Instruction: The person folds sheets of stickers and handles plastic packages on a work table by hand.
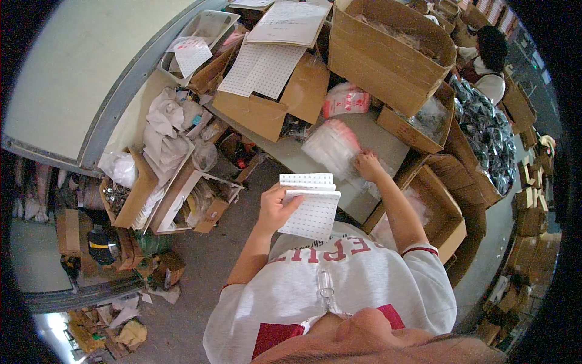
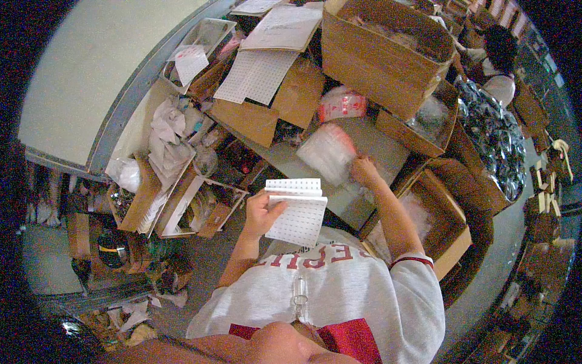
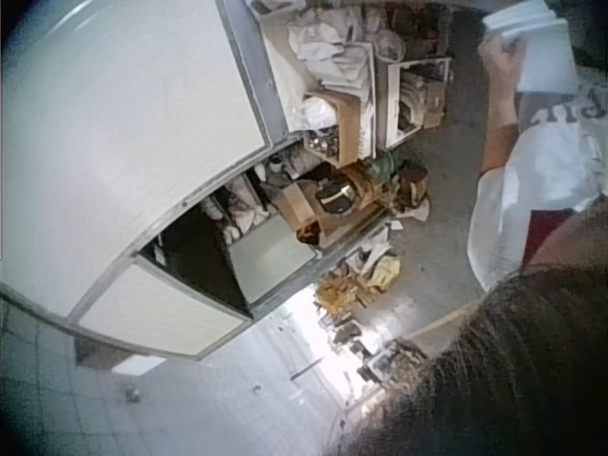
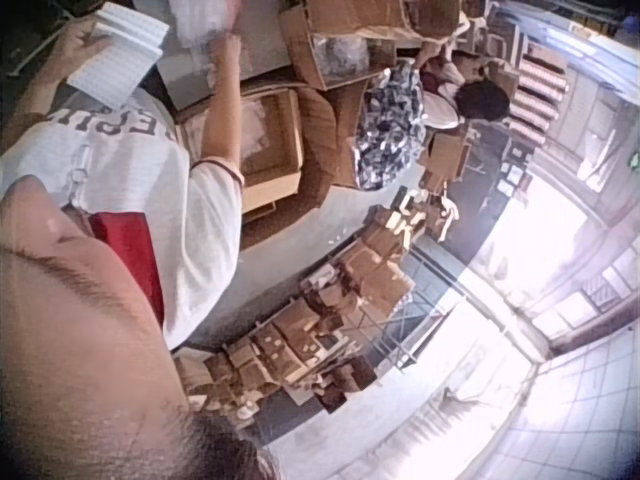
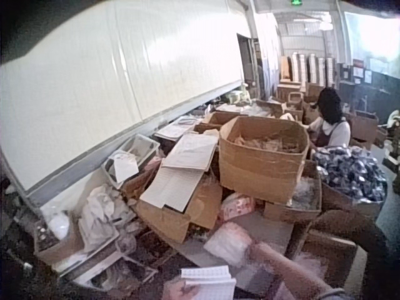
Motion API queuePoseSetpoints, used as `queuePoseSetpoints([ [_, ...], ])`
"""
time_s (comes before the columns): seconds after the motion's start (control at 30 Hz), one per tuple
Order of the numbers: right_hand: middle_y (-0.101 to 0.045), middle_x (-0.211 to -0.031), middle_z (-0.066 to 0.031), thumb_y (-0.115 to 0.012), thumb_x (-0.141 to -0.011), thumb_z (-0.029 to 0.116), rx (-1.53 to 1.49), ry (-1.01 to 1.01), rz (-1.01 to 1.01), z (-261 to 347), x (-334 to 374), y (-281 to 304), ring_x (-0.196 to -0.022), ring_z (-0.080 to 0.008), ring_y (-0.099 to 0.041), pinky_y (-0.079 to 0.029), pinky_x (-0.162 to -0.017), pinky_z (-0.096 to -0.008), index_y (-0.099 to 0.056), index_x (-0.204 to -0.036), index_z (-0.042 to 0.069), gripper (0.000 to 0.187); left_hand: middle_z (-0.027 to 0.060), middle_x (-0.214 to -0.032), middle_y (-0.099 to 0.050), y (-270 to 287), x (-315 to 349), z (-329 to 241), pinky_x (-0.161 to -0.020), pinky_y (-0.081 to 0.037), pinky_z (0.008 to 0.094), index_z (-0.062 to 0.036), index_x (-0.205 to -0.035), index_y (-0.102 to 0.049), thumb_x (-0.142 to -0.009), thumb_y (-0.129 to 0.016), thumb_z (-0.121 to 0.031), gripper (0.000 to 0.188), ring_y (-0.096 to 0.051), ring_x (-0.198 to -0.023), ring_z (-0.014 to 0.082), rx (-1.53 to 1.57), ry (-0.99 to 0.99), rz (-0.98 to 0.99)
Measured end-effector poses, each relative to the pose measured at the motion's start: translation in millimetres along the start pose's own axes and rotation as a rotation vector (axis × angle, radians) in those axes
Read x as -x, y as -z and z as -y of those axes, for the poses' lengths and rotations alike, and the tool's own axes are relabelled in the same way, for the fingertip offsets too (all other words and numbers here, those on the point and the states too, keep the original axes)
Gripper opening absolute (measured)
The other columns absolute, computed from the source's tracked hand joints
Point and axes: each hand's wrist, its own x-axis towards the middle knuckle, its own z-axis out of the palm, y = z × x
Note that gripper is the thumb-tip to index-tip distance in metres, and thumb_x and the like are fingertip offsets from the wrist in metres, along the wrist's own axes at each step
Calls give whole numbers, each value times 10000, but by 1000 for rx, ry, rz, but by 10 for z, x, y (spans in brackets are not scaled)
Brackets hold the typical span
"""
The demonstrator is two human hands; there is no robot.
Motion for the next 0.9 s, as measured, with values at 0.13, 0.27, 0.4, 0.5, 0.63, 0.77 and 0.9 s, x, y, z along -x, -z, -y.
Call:
queuePoseSetpoints([
  [0.13, -598, -1066, -187, -630, -770, 321, 11, -7, -44, 113, -75, -46, -1177, -332, -445, -401, -933, -450, -599, -1029, 26, 394, 150, -956, -660, -8, 20, -1, -719, -494, 289, 36, -941, -665, -758, -687, -39, 199, -644, -841, 203, 17, 41, -10],
  [0.27, -618, -1049, -169, -704, -693, 361, -168, -134, -171, 2, 162, 256, -1176, -345, -440, -393, -947, -435, -602, -1032, 53, 469, 146, -942, -662, 42, 61, 8, -716, -493, 288, 34, -940, -665, -751, -690, -32, 201, -643, -830, 197, -48, 40, -50],
  [0.4, -593, -1108, -187, -816, -573, 302, -199, -305, -107, -709, 289, 227, -1129, -384, -482, -419, -919, -434, -538, -1129, 61, 667, 142, -933, -663, 93, 111, 99, -711, -493, 287, 32, -945, -663, -752, -687, -28, 203, -640, -822, 193, -5, 146, -72],
  [0.5, -474, -1237, -236, -839, -547, 285, -196, -219, -229, -724, 410, 55, -1108, -405, -494, -432, -904, -436, -501, -1160, 34, 744, 140, -934, -663, 114, 108, 73, -712, -492, 287, 33, -951, -661, -756, -681, -28, 205, -638, -825, 190, -25, 132, -68],
  [0.63, -423, -1228, -267, -838, -552, 294, -280, -213, -218, -361, 375, 133, -1078, -430, -496, -432, -902, -430, -493, -1169, 18, 759, 139, -939, -662, 81, 110, 152, -716, -491, 287, 35, -952, -660, -756, -679, -24, 206, -634, -830, 184, 59, 131, -65],
  [0.77, -539, -948, -205, -788, -612, 221, -288, -152, -217, -261, 393, 166, -899, -365, -556, -449, -771, -430, -573, -904, 4, 422, 139, -950, -660, 46, 88, 121, -722, -488, 284, 35, -958, -656, -766, -674, -38, 206, -632, -840, 179, 55, 114, -21],
  [0.9, -464, -672, -64, -728, -665, 125, -574, -55, -251, -268, 713, 474, -729, -171, -503, -419, -642, -334, -501, -772, 5, 278, 137, -961, -658, 44, 92, 134, -726, -485, 283, 34, -967, -652, -779, -666, -54, 208, -628, -841, 175, 44, 110, -35],
])
